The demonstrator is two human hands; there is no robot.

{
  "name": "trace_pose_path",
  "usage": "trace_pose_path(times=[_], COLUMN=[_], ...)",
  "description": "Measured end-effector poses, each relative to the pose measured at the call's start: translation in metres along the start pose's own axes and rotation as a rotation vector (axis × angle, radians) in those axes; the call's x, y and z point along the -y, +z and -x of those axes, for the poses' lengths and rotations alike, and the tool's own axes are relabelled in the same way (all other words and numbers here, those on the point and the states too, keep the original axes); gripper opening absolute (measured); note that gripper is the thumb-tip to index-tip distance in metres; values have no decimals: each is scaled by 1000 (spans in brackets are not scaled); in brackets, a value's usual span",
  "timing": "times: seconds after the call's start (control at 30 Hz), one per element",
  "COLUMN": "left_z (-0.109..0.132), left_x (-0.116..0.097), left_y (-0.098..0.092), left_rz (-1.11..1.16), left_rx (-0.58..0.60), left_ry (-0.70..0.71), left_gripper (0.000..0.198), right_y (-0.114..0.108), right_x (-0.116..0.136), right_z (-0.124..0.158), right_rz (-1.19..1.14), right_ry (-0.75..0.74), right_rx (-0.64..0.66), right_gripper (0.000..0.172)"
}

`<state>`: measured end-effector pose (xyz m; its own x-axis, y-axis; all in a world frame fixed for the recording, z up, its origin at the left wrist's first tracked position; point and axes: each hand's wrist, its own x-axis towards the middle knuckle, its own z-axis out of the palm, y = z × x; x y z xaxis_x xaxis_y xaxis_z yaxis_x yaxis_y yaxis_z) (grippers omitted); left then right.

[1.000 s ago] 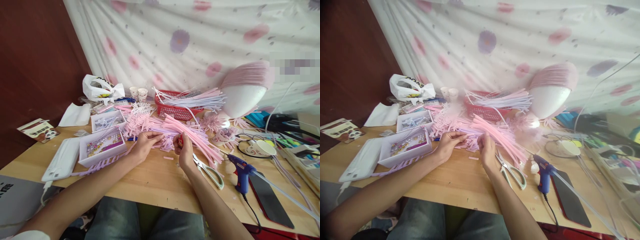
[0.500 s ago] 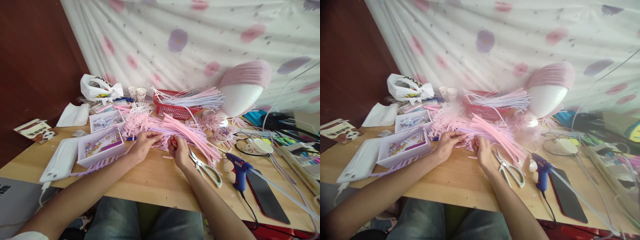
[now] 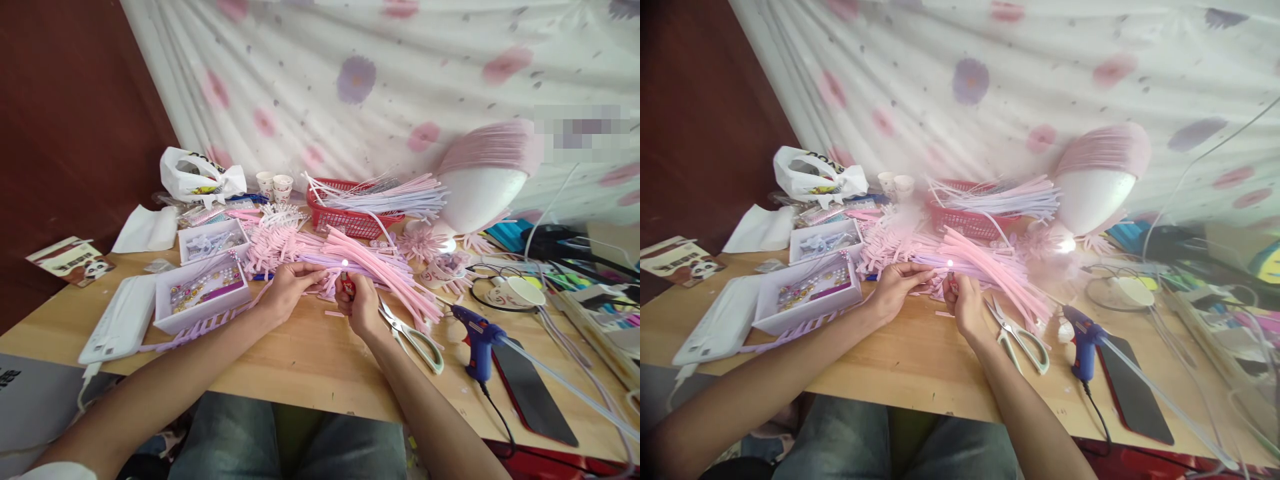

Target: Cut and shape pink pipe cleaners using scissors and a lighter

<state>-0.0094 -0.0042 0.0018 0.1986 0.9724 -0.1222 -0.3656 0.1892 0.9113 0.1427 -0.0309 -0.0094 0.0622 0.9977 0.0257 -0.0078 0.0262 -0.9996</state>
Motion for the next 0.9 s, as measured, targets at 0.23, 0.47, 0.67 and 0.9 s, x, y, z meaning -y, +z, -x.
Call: trace_pose_path(times=[0.23,0.47,0.67,0.9], left_z=[0,0,1,-1], left_x=[-1,-1,-1,0], left_y=[-1,-1,-1,-3], left_rz=[5,-8,7,-17], left_rx=[-1,38,68,69], left_ry=[-10,-31,-38,-29], left_gripper=[37,37,38,38], right_y=[0,-2,-1,-1], right_x=[3,0,-1,3], right_z=[-1,-4,-4,-3], right_rz=[-61,90,-9,157], right_ry=[-103,-243,-160,-244], right_rx=[-126,-185,-226,-220], right_gripper=[42,36,44,37])
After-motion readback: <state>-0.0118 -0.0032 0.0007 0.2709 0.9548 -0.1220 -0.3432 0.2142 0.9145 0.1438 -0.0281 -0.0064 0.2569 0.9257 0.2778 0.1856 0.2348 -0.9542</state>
